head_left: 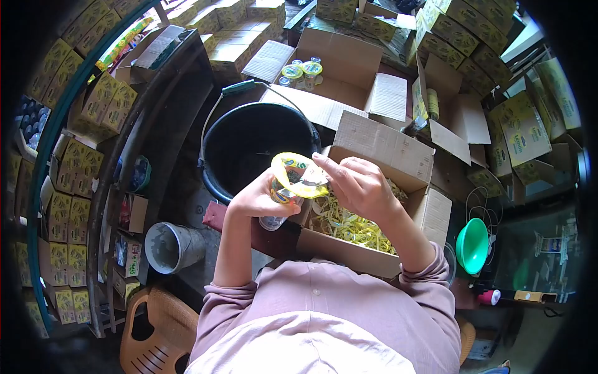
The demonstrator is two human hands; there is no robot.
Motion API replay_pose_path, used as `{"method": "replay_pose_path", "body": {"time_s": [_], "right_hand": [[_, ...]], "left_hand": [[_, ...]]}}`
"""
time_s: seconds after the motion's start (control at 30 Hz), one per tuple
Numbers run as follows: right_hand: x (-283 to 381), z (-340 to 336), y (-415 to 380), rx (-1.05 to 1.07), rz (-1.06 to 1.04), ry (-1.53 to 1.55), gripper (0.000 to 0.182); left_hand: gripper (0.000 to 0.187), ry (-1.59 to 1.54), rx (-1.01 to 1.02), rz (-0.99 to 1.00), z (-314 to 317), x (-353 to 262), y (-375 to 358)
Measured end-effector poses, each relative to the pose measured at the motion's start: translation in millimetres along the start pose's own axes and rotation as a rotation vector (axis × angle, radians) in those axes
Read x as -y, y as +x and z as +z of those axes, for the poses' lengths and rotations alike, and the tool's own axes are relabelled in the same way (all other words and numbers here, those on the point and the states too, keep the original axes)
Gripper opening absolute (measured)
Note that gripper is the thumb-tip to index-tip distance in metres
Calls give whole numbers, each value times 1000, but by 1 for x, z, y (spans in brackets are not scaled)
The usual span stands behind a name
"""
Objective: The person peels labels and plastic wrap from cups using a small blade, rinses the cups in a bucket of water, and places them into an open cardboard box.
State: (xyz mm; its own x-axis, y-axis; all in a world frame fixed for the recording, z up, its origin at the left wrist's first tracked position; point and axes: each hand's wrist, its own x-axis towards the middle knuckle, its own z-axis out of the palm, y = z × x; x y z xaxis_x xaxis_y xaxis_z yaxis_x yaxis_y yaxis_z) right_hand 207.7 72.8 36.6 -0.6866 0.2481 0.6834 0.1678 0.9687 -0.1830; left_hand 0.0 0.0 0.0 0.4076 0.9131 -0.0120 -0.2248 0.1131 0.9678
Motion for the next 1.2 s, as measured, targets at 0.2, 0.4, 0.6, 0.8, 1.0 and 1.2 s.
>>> {"method": "replay_pose_path", "body": {"time_s": [0.2,0.4,0.6,0.8,1.0,1.2], "right_hand": [[-10,-18,13,131,-43,25,43],[-14,-39,14,191,242,183,22],[-14,-39,-28,74,525,369,27],[4,45,-142,228,1233,722,26],[27,112,-161,51,1396,909,22],[35,137,-169,113,1388,705,22]], "left_hand": [[49,88,-132,128,15,-14,4],[41,196,-213,274,15,-11,3],[38,317,-340,348,15,-3,3],[36,620,-670,380,-5,33,9],[48,628,-746,435,-4,56,13],[65,582,-763,548,0,54,5]]}}
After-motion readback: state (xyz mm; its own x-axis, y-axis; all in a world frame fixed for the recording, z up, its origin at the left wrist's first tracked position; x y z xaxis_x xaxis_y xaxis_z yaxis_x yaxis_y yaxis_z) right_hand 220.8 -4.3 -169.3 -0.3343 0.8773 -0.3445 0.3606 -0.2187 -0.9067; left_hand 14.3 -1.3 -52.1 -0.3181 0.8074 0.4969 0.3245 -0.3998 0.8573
